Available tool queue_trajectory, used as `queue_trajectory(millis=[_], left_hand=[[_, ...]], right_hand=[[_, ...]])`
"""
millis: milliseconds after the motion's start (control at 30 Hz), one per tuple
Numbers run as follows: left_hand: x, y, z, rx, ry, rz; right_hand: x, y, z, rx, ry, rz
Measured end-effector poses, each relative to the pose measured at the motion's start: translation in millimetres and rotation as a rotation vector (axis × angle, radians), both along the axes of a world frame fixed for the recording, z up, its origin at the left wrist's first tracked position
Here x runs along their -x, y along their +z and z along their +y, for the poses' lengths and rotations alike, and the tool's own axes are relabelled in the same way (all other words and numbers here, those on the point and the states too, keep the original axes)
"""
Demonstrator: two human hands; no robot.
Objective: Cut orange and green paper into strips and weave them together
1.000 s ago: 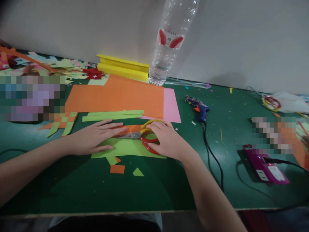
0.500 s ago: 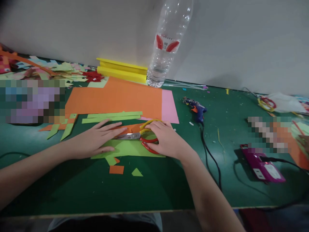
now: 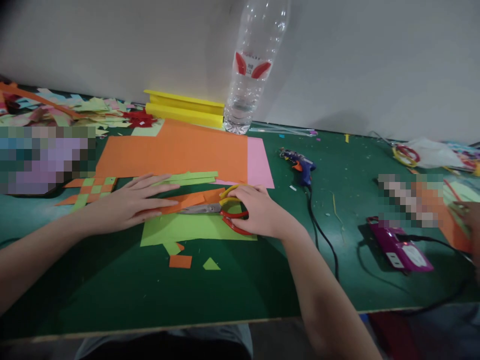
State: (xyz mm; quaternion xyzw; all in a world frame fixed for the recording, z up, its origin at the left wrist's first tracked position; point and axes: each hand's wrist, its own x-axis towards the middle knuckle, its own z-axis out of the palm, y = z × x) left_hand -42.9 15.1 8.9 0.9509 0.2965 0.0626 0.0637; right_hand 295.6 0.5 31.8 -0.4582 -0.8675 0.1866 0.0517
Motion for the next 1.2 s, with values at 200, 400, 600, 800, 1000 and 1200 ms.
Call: queue_trajectory(millis=[200, 400, 600, 800, 1000, 1200], left_hand=[[-1.1, -8.5, 2.8, 0.002, 0.020, 0.016], [-4.9, -13.0, 3.7, 0.006, 0.048, 0.026], [-10.1, -12.2, 3.3, 0.019, 0.036, 0.037], [-12.3, -10.4, 2.7, 0.040, 0.022, 0.056], [-11.6, -11.4, 4.3, 0.038, 0.028, 0.071], [-12.7, -9.9, 4.6, 0.056, 0.028, 0.049]], right_hand=[[0.1, 1.1, -1.2, -0.024, 0.015, 0.014], [4.0, 2.9, -1.3, -0.071, 0.032, 0.045], [9.4, 0.7, -1.2, -0.088, 0.047, 0.022], [13.1, 1.7, -1.3, -0.059, 0.046, 0.016], [12.4, 1.2, -1.3, -0.076, 0.058, -0.005], [10.4, -0.6, -1.8, -0.097, 0.066, -0.030]])
